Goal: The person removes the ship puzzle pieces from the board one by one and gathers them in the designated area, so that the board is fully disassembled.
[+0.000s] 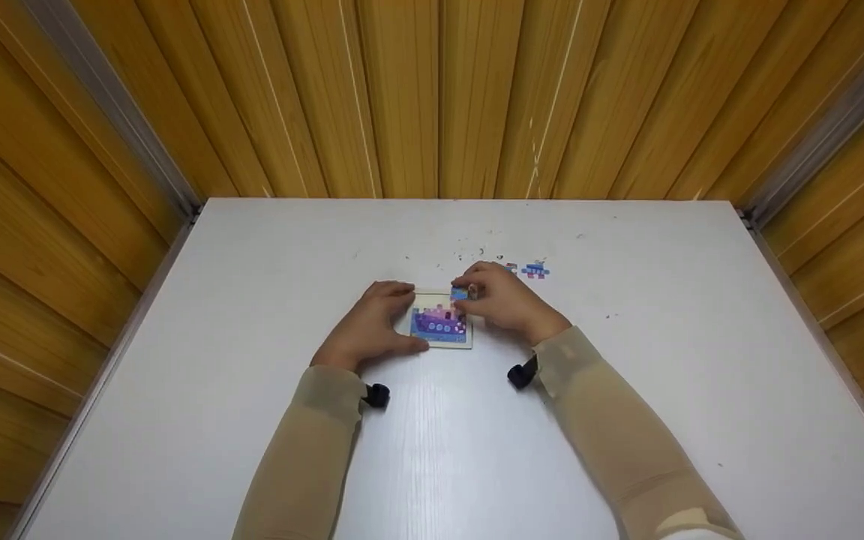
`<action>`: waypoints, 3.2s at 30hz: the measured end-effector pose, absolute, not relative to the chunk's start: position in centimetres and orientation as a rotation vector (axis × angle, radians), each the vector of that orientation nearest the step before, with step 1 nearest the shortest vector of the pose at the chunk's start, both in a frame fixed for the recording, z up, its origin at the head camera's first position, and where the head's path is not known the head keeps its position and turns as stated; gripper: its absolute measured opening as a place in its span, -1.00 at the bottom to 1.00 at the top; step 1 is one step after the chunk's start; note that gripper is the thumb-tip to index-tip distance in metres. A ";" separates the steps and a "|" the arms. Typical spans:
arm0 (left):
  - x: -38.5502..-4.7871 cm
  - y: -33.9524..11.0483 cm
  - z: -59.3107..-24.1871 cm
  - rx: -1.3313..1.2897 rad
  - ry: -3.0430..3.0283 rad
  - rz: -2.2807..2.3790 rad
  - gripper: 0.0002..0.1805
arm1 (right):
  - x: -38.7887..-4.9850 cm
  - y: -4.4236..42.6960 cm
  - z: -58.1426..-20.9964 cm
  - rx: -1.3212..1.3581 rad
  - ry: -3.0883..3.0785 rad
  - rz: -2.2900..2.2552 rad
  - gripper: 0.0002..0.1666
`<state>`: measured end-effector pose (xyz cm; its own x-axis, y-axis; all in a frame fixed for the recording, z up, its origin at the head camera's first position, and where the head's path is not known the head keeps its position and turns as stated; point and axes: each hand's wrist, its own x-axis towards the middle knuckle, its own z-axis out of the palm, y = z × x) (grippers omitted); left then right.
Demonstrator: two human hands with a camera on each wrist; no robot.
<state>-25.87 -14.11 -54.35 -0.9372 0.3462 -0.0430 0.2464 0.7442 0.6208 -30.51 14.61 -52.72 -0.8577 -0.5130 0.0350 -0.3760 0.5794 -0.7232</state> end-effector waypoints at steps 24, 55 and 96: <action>-25.6 -13.9 -54.5 0.456 2.807 0.966 0.16 | -29.7 20.1 -50.0 -0.663 2.731 -1.426 -0.66; -25.5 -13.9 -54.7 0.458 2.784 0.992 0.17 | -31.2 27.5 -53.5 -0.199 2.789 -1.426 -0.58; -25.7 -14.1 -54.9 0.463 2.775 1.026 0.15 | -31.8 28.6 -54.3 -0.149 2.953 -1.213 -0.51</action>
